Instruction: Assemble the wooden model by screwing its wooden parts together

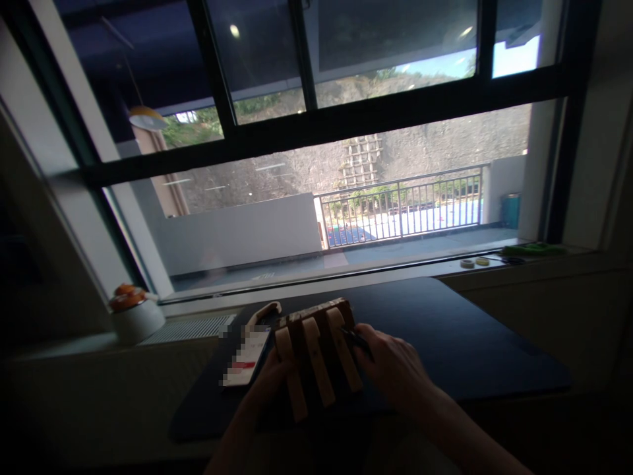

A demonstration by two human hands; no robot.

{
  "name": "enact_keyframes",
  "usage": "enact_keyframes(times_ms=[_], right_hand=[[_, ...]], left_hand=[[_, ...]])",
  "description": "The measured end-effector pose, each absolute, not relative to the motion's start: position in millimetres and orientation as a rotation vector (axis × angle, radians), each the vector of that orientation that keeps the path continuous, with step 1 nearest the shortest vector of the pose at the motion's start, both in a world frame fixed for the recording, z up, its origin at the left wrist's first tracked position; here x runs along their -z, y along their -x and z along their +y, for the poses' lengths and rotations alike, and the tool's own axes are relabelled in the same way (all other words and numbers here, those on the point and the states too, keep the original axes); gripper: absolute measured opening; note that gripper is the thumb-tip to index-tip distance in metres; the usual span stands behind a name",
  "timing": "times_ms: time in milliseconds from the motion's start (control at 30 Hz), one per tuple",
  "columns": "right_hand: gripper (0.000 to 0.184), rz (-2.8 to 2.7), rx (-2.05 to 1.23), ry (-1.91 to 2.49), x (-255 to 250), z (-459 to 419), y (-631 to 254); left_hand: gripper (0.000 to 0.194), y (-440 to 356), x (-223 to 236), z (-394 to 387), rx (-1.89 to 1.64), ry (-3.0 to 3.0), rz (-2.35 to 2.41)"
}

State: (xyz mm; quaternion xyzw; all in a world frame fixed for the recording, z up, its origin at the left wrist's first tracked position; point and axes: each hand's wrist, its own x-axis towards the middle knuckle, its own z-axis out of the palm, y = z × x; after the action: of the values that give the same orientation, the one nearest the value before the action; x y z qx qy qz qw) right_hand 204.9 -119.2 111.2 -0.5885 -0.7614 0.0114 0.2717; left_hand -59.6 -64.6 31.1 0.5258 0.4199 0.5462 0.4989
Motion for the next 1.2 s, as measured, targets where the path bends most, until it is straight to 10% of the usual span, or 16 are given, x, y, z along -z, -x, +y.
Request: enact_keyframes(times_ms=[1200], right_hand=[[0.028, -2.163, 0.136, 1.427, -110.5, -126.1, -205.9]], left_hand=[[0.049, 59.8, -31.2, -65.8, -1.302, -1.279, 1.015]])
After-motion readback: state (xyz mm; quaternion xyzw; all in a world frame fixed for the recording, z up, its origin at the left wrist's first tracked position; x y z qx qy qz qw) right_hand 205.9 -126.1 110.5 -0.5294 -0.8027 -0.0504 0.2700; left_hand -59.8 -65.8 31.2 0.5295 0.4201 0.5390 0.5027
